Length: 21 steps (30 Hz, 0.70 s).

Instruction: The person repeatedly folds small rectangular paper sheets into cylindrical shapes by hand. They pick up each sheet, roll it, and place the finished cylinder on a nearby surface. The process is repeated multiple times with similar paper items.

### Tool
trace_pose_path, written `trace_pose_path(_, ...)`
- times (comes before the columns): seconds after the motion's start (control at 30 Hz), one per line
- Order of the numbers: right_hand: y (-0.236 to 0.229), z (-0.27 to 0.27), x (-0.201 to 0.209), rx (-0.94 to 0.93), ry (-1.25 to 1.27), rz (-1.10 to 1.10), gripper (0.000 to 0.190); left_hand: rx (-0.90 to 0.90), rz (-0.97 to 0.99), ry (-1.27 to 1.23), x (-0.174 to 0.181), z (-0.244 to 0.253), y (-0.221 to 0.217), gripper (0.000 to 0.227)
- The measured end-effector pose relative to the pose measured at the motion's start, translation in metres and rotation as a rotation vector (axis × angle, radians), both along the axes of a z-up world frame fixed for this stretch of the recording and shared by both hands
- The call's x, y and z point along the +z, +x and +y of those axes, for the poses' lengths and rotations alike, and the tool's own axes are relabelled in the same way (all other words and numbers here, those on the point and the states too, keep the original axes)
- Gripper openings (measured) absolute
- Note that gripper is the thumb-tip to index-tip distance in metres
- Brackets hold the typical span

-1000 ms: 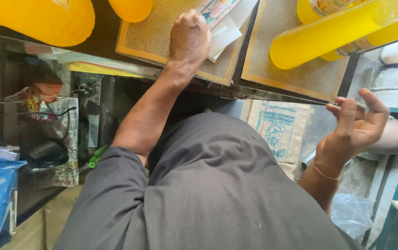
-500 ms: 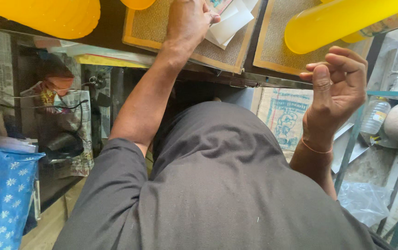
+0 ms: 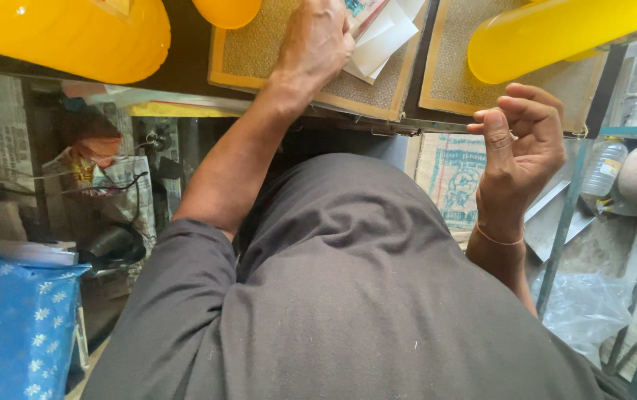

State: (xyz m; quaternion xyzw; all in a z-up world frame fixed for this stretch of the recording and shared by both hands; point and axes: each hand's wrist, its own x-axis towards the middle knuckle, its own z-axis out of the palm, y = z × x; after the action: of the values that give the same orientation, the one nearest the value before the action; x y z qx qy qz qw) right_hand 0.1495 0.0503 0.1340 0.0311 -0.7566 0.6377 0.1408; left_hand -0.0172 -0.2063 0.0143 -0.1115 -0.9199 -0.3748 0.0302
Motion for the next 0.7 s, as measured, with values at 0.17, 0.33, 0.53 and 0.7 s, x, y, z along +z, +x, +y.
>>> trace_pose_path(0.17,-0.002,-0.026,0.005,-0.058,0.121,0.089,0.023,0.139,0.203,0.321,0.041,-0.018,0.025,0.015)
trace_pose_path(0.33,-0.008,-0.049,0.009,-0.132,0.848,0.414,0.046,0.085,-0.356,1.264,0.084,-0.035,0.074,0.033)
trace_pose_path(0.53,-0.018,-0.074,0.001,-0.181,0.958,0.436,0.041,-0.173,-0.934,1.393,0.103,-0.049,0.098,0.065)
trace_pose_path(0.7,-0.015,-0.082,-0.003,-0.230,1.060,0.388,0.033,-0.471,-1.161,1.329,0.094,-0.060,0.101,0.054)
